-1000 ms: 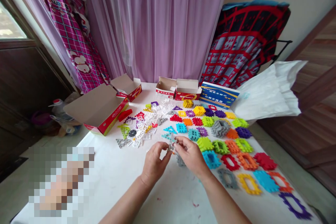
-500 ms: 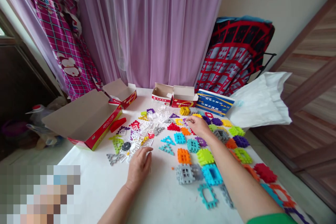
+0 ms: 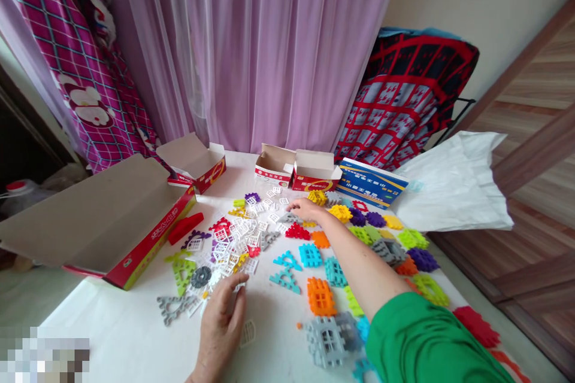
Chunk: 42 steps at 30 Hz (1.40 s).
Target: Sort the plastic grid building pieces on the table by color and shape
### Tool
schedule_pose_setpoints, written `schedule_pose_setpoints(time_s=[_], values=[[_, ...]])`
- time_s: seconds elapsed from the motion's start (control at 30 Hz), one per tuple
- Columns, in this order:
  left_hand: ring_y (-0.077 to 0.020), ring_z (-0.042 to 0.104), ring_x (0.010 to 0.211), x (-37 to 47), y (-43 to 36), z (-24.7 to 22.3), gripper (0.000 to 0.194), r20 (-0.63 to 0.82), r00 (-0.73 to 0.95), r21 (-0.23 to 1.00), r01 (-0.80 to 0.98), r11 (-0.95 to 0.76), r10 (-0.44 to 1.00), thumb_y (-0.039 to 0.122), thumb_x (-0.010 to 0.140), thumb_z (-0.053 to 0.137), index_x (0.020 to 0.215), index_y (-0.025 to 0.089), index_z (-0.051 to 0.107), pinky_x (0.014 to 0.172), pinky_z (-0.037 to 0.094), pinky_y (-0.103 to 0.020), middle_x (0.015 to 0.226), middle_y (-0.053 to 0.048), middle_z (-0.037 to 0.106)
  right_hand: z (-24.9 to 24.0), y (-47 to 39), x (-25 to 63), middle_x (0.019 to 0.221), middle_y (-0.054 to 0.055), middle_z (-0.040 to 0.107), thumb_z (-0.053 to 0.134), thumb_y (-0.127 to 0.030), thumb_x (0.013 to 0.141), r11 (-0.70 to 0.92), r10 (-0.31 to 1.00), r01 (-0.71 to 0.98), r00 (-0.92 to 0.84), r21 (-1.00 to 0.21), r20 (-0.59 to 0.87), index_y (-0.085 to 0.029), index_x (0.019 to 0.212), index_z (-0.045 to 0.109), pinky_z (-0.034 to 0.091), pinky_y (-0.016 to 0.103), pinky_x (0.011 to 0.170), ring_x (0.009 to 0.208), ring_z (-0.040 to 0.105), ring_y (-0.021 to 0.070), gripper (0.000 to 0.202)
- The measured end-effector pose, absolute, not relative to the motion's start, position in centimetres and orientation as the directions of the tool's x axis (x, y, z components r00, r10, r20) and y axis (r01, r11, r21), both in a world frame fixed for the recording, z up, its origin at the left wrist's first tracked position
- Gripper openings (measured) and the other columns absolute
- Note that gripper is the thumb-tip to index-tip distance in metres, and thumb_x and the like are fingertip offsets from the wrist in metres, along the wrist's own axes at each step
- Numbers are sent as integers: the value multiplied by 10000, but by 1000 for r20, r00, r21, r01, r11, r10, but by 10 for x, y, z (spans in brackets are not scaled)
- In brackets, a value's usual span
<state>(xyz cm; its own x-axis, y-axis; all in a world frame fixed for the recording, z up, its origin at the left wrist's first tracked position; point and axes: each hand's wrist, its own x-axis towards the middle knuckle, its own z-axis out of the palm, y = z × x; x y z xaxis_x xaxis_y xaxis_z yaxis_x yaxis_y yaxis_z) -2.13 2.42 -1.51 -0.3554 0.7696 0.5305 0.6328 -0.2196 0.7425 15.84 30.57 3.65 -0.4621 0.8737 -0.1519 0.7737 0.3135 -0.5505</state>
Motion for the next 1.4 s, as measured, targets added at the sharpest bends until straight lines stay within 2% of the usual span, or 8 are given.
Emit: schedule_pose_setpoints(time_s=[0.3, 0.43, 0.53, 0.8, 0.93, 1.13, 1.27, 1.4], values=[[-164, 702, 864, -21, 25, -15, 191, 559, -314, 702, 672, -237, 768, 240, 869, 521, 1007, 250, 652, 765, 567, -268, 946, -28, 727, 40, 306, 164, 1061, 36, 723, 608, -151, 761, 351, 854, 776, -495, -525, -161, -191, 1138, 706, 498, 236, 825, 931, 659, 168, 392], [-175, 700, 878, -20, 24, -15, 196, 538, -310, 711, 667, -224, 784, 256, 870, 516, 1009, 241, 654, 776, 567, -280, 954, -43, 726, 40, 302, 165, 1228, 53, 664, 713, -202, 674, 452, 810, 782, -562, -430, -171, -216, 1264, 630, 479, 267, 902, 1067, 627, 216, 596], [-181, 699, 893, -20, 23, -15, 203, 522, -309, 720, 659, -217, 794, 263, 872, 509, 1011, 240, 655, 789, 566, -290, 961, -49, 726, 38, 297, 161, 1277, 67, 633, 717, -248, 678, 474, 813, 810, -553, -345, -184, -230, 1289, 609, 470, 282, 916, 1068, 626, 233, 621], [-190, 697, 896, -20, 23, -15, 209, 499, -326, 741, 641, -200, 803, 265, 874, 502, 1008, 242, 661, 799, 562, -306, 963, -54, 726, 40, 291, 154, 1217, 50, 646, 684, -264, 718, 472, 842, 854, -510, -219, -175, -273, 1152, 687, 463, 275, 886, 1057, 619, 237, 434], [-187, 695, 877, -20, 24, -14, 202, 510, -348, 750, 628, -208, 787, 265, 873, 504, 991, 239, 665, 779, 560, -304, 940, -52, 726, 46, 278, 151, 1250, 73, 620, 647, -285, 767, 520, 839, 827, -541, -213, -54, -250, 1171, 680, 445, 305, 923, 1101, 590, 246, 407], [-183, 689, 888, -22, 24, -14, 209, 458, -426, 803, 575, -157, 780, 288, 871, 507, 986, 225, 670, 821, 555, -316, 937, -48, 727, 46, 231, 130, 1066, 55, 699, 632, -234, 772, 804, 582, 585, -811, -105, -64, -245, 1037, 723, 410, 326, 922, 1067, 571, 242, 281], [-184, 688, 901, -23, 25, -15, 223, 437, -443, 822, 551, -147, 783, 308, 875, 502, 992, 226, 673, 836, 554, -322, 953, -49, 730, 41, 216, 118, 1037, 76, 705, 603, -246, 806, 754, 651, 654, -756, -61, -67, -234, 1044, 713, 418, 323, 872, 1030, 589, 240, 263], [-186, 692, 894, -23, 25, -15, 227, 443, -443, 820, 552, -153, 779, 313, 871, 504, 987, 224, 677, 835, 557, -327, 953, -49, 732, 45, 224, 123, 1071, 52, 708, 638, -228, 771, 702, 698, 696, -714, -148, -45, -245, 1042, 702, 427, 295, 866, 1034, 607, 220, 278]])
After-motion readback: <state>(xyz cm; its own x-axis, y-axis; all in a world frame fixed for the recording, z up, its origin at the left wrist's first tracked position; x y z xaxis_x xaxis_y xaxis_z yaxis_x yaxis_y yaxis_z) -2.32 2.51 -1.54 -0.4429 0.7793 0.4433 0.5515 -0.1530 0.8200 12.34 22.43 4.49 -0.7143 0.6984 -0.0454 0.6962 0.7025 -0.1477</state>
